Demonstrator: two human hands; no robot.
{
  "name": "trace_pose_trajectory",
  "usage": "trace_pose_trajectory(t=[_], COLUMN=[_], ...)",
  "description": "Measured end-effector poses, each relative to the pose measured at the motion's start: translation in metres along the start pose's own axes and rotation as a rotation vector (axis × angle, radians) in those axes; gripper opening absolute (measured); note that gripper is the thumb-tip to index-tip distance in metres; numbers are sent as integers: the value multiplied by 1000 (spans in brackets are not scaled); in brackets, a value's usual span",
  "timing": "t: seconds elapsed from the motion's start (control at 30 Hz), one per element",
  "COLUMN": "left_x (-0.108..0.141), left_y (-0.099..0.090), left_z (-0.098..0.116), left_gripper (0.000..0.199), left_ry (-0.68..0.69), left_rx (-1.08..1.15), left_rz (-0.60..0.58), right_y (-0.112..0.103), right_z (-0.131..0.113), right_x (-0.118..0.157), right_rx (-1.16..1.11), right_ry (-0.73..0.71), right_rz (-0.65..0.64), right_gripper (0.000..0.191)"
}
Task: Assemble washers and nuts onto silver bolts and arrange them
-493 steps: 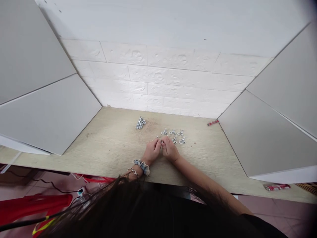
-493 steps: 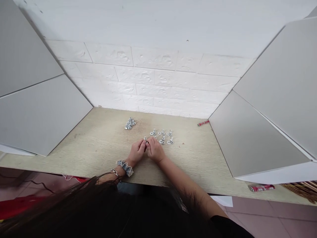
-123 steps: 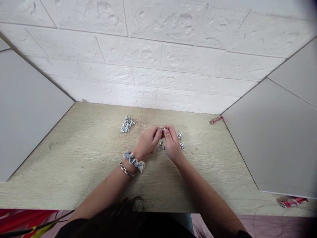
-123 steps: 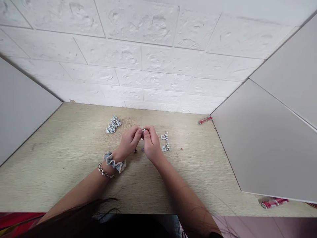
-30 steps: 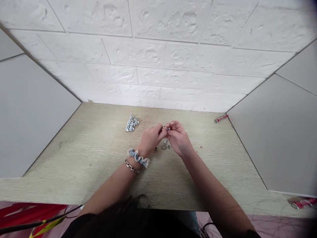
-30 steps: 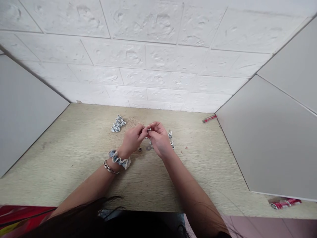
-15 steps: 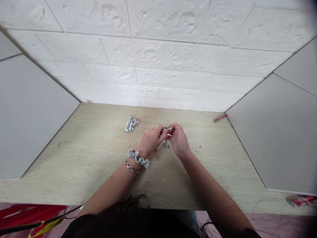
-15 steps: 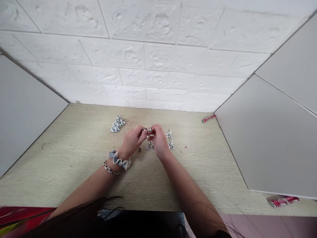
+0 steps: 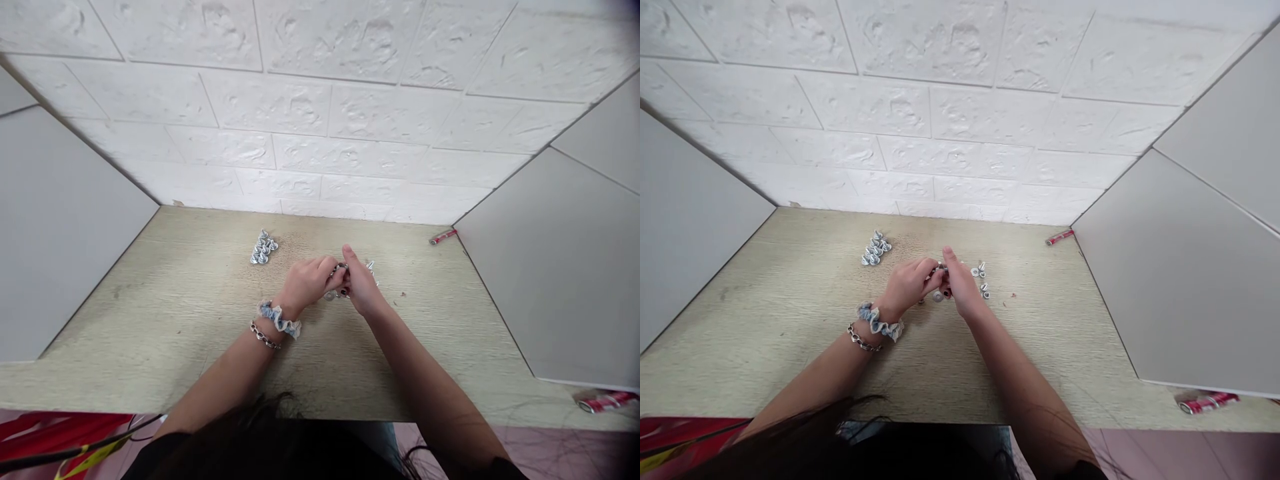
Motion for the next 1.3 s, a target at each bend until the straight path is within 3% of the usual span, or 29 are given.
trace_pose_trajectory(t=[0.2, 0.5, 0.77, 1.07, 1.3], left_x=[-1, -2, 0, 2, 4], left_y=[-2, -1, 3, 10, 13], left_z=[0, -3, -5, -8, -10], left_gripper=[33, 33, 34, 35, 37], left_ry=[20, -51, -69, -151, -277], left_rx=[-4, 20, 33, 70, 175], left_rz=[10, 16, 9, -90, -153], right_y=[0, -2, -2, -6, 0], right_z=[2, 2, -7, -12, -11], right_x=[0, -3, -3, -2, 3], right_rx=[77, 61, 270, 466, 479], right_ry=[72, -11, -101, -236, -275], right_rz=[-88, -61, -57, 25, 2], right_gripper=[58, 49, 54, 55, 52])
Point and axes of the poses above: each hand's wrist, its own x-axis away from the middle knuckle, its own y-axis out of the palm, z = x × y, the point moved 5 cm from there along -x, towards the middle knuckle, and after that the axes turned 9 degrees about -x, right-handed, at the moved point
